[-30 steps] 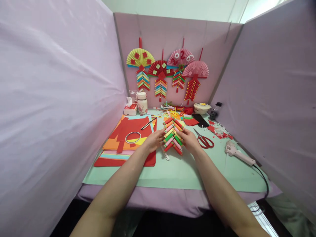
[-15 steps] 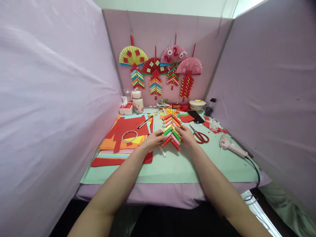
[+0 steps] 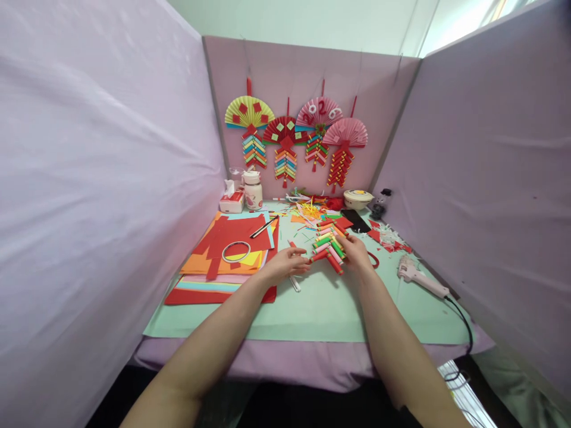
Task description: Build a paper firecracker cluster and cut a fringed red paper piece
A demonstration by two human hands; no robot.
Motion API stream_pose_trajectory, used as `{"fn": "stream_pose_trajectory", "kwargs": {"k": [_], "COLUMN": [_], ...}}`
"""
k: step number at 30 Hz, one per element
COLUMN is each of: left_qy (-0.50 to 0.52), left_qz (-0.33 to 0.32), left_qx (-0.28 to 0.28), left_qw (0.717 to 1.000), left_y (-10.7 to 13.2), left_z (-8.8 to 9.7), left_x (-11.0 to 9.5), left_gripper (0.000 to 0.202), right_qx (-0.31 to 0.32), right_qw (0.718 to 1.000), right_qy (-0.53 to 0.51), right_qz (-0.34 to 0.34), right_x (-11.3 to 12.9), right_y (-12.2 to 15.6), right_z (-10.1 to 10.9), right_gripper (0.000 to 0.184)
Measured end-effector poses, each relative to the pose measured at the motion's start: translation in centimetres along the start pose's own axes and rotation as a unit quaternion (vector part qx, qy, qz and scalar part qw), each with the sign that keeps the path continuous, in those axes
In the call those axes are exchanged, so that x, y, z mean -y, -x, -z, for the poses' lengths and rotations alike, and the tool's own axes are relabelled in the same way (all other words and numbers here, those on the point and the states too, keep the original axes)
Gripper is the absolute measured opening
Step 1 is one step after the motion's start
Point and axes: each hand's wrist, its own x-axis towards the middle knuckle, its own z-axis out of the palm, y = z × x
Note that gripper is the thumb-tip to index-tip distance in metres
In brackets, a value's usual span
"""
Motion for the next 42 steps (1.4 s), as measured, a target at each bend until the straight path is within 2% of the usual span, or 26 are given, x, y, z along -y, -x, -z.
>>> {"fn": "stream_pose_trajectory", "kwargs": {"k": [3, 6, 9, 11, 13, 15, 18, 22, 25, 27, 29, 31, 33, 35, 37, 40, 42], "left_qy": [-0.003, -0.012, -0.025, -0.059, -0.108, -0.144, -0.161, -0.157, -0.111, -0.064, -0.019, 0.019, 0.049, 0.079, 0.113, 0.156, 0.176], "left_qz": [-0.011, -0.022, -0.060, -0.113, -0.167, -0.192, -0.197, -0.184, -0.142, -0.123, -0.107, -0.083, -0.068, -0.065, -0.051, 0.001, 0.032], "left_qx": [-0.008, -0.024, -0.050, -0.091, -0.137, -0.168, -0.179, -0.130, -0.060, -0.005, 0.043, 0.069, 0.088, 0.100, 0.089, 0.061, 0.043], "left_qw": [1.000, 0.999, 0.997, 0.988, 0.970, 0.956, 0.950, 0.962, 0.982, 0.990, 0.993, 0.994, 0.993, 0.990, 0.988, 0.986, 0.983], "left_y": [0.1, -0.1, -0.5, -0.7, -1.0, -1.0, -1.0, -0.9, -0.7, -0.5, -0.2, 0.1, 0.4, 0.5, 0.6, 0.6, 0.5], "left_z": [-0.1, -0.2, -0.2, -0.1, 0.1, 0.2, 0.1, -0.1, -0.5, -0.9, -1.5, -2.3, -3.1, -3.6, -3.7, -2.9, -2.1], "left_x": [0.0, 0.0, 0.2, 0.3, 0.4, 0.4, 0.3, 0.5, 0.8, 0.9, 1.0, 1.0, 1.1, 1.1, 0.8, 0.2, -0.2], "left_gripper": [0.052, 0.048, 0.043, 0.042, 0.045, 0.049, 0.051, 0.046, 0.042, 0.042, 0.043, 0.044, 0.048, 0.054, 0.058, 0.055, 0.043], "right_qx": [-0.061, -0.137, -0.139, -0.093, -0.025, 0.029, 0.030, -0.034, -0.078, -0.092, -0.089, -0.061, -0.017, 0.027, 0.069, 0.113, 0.090], "right_qw": [0.994, 0.965, 0.952, 0.966, 0.984, 0.994, 0.994, 0.969, 0.927, 0.891, 0.862, 0.852, 0.863, 0.888, 0.920, 0.951, 0.953], "right_qy": [0.003, 0.042, 0.056, 0.026, -0.005, -0.002, 0.071, 0.205, 0.324, 0.402, 0.460, 0.484, 0.462, 0.399, 0.314, 0.215, 0.198], "right_qz": [0.096, 0.220, 0.267, 0.241, 0.176, 0.104, 0.078, 0.137, 0.172, 0.190, 0.194, 0.192, 0.205, 0.226, 0.226, 0.193, 0.209], "right_x": [0.4, 0.7, 0.6, 0.3, -0.3, -0.9, -1.4, -0.1, 1.8, 3.0, 3.8, 4.0, 3.7, 3.3, 2.9, 2.8, 2.8], "right_y": [-0.2, -0.1, 0.4, 1.0, 1.5, 1.9, 1.7, 1.0, 1.6, 2.5, 3.6, 4.7, 5.4, 5.7, 5.7, 5.3, 4.6], "right_z": [0.6, 0.7, 0.1, -0.8, -1.7, -2.5, -2.4, -0.1, 1.4, 1.4, 0.5, -1.0, -2.5, -3.6, -4.1, -3.8, -3.0], "right_gripper": [0.028, 0.030, 0.039, 0.048, 0.058, 0.063, 0.064, 0.060, 0.054, 0.050, 0.050, 0.054, 0.058, 0.064, 0.072, 0.074, 0.066]}}
